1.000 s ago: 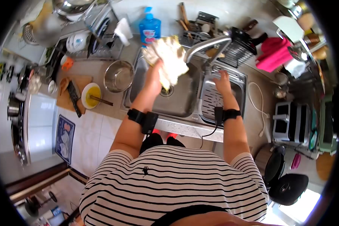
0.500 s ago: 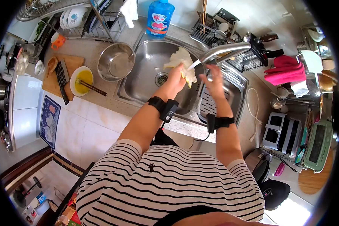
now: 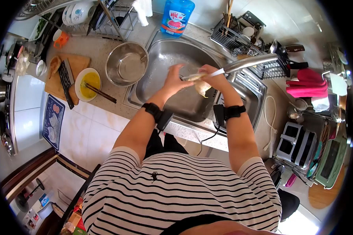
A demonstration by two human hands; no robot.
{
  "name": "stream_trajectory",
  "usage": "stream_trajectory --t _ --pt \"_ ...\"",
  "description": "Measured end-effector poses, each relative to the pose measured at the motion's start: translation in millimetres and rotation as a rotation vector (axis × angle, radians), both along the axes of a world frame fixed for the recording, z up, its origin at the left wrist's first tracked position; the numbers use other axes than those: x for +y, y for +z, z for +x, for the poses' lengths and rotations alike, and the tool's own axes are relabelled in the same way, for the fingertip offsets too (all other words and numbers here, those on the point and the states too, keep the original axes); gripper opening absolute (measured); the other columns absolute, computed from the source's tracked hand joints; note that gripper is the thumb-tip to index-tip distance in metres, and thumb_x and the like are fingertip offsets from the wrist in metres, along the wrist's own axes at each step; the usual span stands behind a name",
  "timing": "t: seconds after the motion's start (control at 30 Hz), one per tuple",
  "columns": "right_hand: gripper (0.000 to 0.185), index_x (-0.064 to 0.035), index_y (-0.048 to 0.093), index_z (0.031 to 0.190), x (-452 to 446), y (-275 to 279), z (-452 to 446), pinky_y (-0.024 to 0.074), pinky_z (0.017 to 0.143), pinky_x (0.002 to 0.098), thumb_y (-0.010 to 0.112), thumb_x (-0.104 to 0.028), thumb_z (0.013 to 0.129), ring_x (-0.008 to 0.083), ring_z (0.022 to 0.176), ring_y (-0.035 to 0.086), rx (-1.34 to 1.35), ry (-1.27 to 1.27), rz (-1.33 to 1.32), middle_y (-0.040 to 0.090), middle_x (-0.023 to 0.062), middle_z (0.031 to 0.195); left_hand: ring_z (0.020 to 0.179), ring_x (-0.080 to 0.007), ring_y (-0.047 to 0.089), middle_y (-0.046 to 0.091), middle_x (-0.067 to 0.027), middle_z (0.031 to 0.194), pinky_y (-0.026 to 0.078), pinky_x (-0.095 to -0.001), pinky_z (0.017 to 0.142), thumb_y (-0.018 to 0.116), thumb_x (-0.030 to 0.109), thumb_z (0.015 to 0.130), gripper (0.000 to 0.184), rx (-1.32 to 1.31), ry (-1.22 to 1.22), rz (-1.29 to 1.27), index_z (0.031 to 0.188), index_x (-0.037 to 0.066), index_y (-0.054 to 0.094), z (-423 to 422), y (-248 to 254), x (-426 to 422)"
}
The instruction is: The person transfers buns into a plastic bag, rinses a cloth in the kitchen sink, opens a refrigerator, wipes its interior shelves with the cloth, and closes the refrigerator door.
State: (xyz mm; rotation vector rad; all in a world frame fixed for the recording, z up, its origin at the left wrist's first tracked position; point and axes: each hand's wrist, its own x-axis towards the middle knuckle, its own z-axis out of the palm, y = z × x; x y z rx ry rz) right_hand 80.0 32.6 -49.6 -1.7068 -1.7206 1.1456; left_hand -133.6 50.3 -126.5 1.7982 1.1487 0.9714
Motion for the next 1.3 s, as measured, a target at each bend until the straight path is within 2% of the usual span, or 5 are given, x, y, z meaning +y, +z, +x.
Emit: stream_trajectory --t 0.23,0.6,0.7,1.07,1.3 --pt "0.032 -0.0017 0.063 0.101 19 8 18 0.0498 0.075 0.0301 0.074 -0.012 0.073 0.0141 0.085 0.061 0.031 -0.056 -0.098 0.066 0.0063 0.09 0.098 -0.0202 0.061 0.062 -0.0102 0.114 0.05 -0.0294 0.082 0.076 0.039 0.08 0.065 -0.147 -0.732 -1.036 0.128 0.003 0.051 26 31 21" --pt "0.036 -0.0076 0.059 0.123 -42 -51 -39 0.0499 0.086 0.0418 0.057 -0.011 0.087 0.0366 0.105 0.06 -0.365 -0.233 0.343 0.061 0.0191 0.119 0.086 -0.0107 0.058 0.062 0.0011 0.091 0.048 -0.0291 0.075 0.057 0.049 0.094 0.034 -1.594 -0.527 -1.051 0.092 0.015 0.06 83 -8 -21" --pt "0.039 -0.0004 0.057 0.126 -71 -8 -28 0.0456 0.094 0.0309 0.063 -0.007 0.087 0.0252 0.116 0.058 -0.1 -0.155 0.275 0.059 0.0177 0.127 0.074 -0.0145 0.061 0.062 -0.0007 0.083 0.051 -0.0321 0.065 0.067 0.028 0.087 0.015 -1.164 0.033 -1.333 0.089 0.014 0.061 105 -3 -15" --pt "0.021 0.0054 0.062 0.097 -80 -73 160 0.0501 0.079 0.0396 0.059 -0.015 0.091 0.0322 0.084 0.063 -0.223 -0.779 0.254 0.064 0.0183 0.094 0.056 -0.0171 0.052 0.055 -0.0068 0.073 0.045 -0.028 0.047 0.07 -0.012 0.073 0.032 -0.756 0.17 -1.357 0.082 0.007 0.047 114 38 -11" --pt "0.064 -0.0031 0.047 0.13 -97 -9 62 0.0439 0.095 0.0437 0.07 0.004 0.071 0.0341 0.108 0.054 -0.402 -0.31 0.463 0.054 0.0172 0.122 0.055 -0.0073 0.048 0.054 -0.0003 0.067 0.036 -0.0182 0.046 0.068 0.005 0.083 0.014 -0.826 -0.42 -1.396 0.08 0.007 0.055 69 2 -7"
